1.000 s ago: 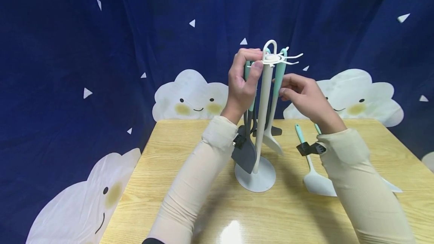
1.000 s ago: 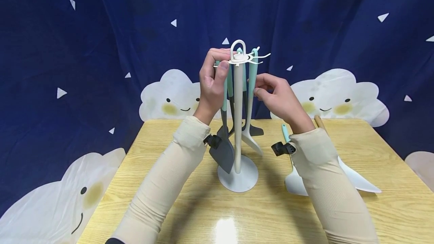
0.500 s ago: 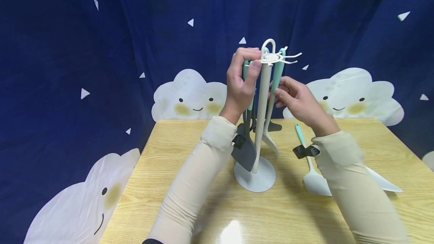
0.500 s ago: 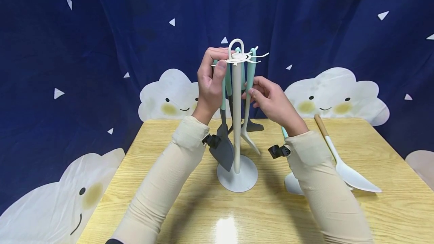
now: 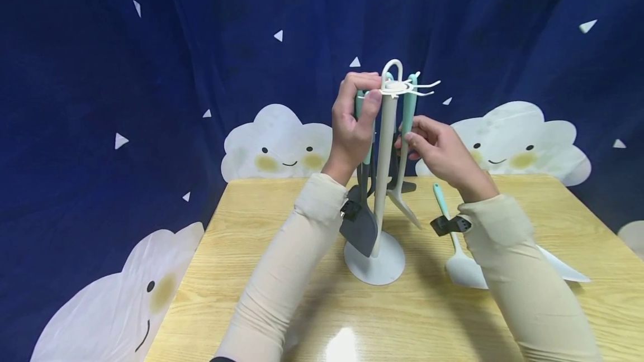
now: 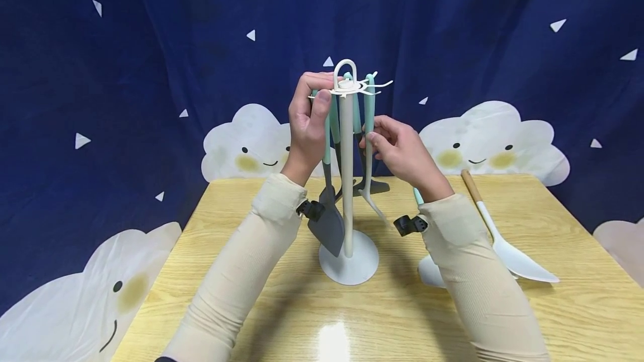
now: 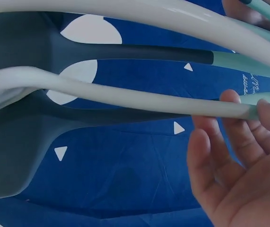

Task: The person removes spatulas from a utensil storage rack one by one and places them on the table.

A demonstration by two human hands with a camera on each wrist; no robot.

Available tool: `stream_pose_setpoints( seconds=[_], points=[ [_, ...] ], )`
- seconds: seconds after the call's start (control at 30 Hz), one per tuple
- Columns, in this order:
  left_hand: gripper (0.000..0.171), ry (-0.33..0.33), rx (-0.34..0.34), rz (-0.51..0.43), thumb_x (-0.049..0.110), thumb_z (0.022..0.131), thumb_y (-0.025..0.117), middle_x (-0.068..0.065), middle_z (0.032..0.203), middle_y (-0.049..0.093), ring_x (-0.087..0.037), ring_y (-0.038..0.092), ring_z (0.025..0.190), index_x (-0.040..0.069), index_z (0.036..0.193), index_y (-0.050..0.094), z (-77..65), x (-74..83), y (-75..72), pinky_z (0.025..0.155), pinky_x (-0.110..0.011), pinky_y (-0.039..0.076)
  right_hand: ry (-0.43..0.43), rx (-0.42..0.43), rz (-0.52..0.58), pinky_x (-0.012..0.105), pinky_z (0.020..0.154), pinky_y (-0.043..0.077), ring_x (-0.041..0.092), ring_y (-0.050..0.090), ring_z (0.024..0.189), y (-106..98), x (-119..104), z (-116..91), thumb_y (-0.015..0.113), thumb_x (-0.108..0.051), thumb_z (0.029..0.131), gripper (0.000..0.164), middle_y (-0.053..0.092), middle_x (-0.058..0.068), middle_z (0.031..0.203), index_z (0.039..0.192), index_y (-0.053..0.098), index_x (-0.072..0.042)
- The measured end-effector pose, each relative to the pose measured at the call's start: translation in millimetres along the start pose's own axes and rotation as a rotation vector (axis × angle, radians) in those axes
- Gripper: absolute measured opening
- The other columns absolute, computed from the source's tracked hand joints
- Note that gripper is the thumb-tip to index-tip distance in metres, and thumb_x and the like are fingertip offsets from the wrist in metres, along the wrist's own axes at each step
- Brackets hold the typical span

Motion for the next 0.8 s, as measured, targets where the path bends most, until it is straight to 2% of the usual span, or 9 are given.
stream_pose_setpoints(
  seconds=[0.33,0.57,0.63,0.8],
  points=[
    [0.027,-0.013,0.006,-0.010,0.018,0.094,0.047,-0.023,0.100,0.063,-0.035,0.058,0.109,-0.007,0.095,0.060,2.4,0.0,-5.8,0.107,-0.033,0.043,0.027,-0.011,0.031,0.024,0.068,0.056,0.009,0.065,0.078,8.7,-1.0,1.2,0.045,-0.014,0.104,0.022,0.068,-0.004,0.091,0.118,0.055,-0.001],
    [0.027,-0.049,0.010,-0.070,0.017,0.094,0.050,-0.025,0.099,0.063,-0.034,0.058,0.104,-0.007,0.090,0.061,2.5,-1.9,-3.8,0.103,-0.033,0.046,-0.011,-0.054,0.035,0.025,0.070,0.058,0.008,0.066,0.085,7.4,-1.6,-3.5,0.043,-0.020,0.105,0.025,0.067,-0.006,0.092,0.119,0.052,-0.001],
    [0.026,-0.047,0.008,-0.082,0.017,0.093,0.051,-0.025,0.099,0.063,-0.034,0.058,0.103,-0.007,0.089,0.061,2.6,-1.8,-2.4,0.103,-0.034,0.045,-0.021,-0.058,0.051,0.025,0.070,0.058,0.008,0.066,0.086,6.3,-1.3,-5.2,0.044,-0.021,0.105,0.022,0.067,-0.007,0.092,0.116,0.053,-0.004],
    [0.026,-0.038,0.002,-0.090,0.017,0.093,0.052,-0.024,0.098,0.063,-0.033,0.057,0.101,-0.006,0.087,0.061,3.8,-0.1,-0.1,0.101,-0.032,0.045,-0.048,-0.051,0.066,0.024,0.071,0.058,0.008,0.068,0.085,1.5,-1.9,-7.0,0.046,-0.022,0.105,0.024,0.067,-0.008,0.091,0.118,0.054,-0.004]
  ],
)
Point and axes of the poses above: each hand's wrist, its own z-axis towards the middle knuckle, its own y-axis out of the palm, x = y × z, the point moved 6 cm from there along z, towards the middle knuckle
